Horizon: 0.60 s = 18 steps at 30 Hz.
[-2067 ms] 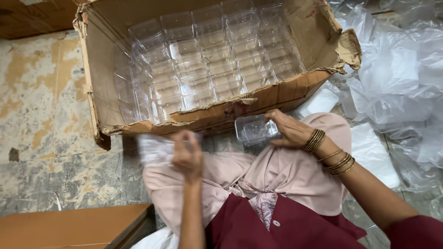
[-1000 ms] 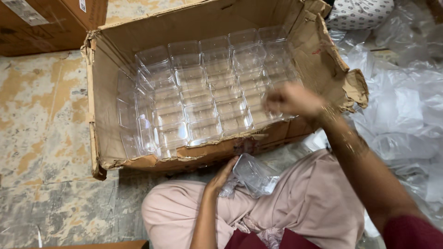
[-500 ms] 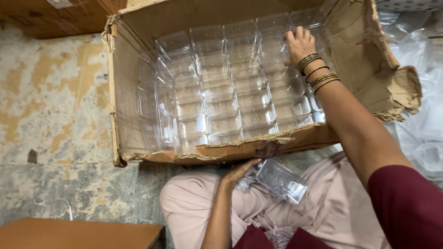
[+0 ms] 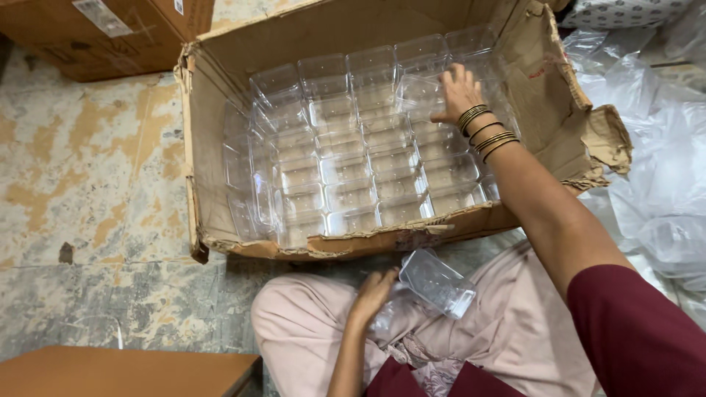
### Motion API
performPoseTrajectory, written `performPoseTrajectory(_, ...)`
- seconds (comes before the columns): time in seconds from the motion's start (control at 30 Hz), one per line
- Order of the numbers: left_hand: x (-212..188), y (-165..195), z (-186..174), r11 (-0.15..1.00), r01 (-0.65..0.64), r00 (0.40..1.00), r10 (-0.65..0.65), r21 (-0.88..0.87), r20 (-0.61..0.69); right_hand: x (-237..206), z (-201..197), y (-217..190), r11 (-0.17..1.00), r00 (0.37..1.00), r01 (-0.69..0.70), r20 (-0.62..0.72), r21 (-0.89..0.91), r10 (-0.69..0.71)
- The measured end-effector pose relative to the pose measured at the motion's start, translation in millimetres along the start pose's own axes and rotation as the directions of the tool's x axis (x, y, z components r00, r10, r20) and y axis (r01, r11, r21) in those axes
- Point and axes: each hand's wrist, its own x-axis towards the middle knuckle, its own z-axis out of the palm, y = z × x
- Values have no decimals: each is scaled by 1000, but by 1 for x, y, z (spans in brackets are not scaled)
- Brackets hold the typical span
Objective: The person sits on the floor and removes clear plastic containers from plastic bags one at a time, then stacks the containers into an open cardboard box. They occasionally set a filled bag aside and reach for another bag of containers.
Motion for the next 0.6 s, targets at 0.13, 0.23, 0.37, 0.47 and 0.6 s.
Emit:
performPoseTrajectory(0.13,34,-20,13,973,7,987,31,-230,160,8,4,12,989,989,-41,149,145,19)
performPoseTrajectory(0.23,45,-28,18,941,-3,981,69,-339,183,9,-2,24,894,987,133,27,427,-160)
performPoseTrajectory(0.37,43,-23,13,894,101,950,43,-437,309,-26,-79,29,842,945,304,-252,446,-208)
performPoseTrajectory(0.47,33,-13,9,910,101,963,11,-401,270,-112,-141,-4,842,961,225,-252,491,-110)
performPoseTrajectory(0.6,19,0,18,902,-54,977,137,-429,165,-226,-188,-59,653,920,383,-213,653,-328)
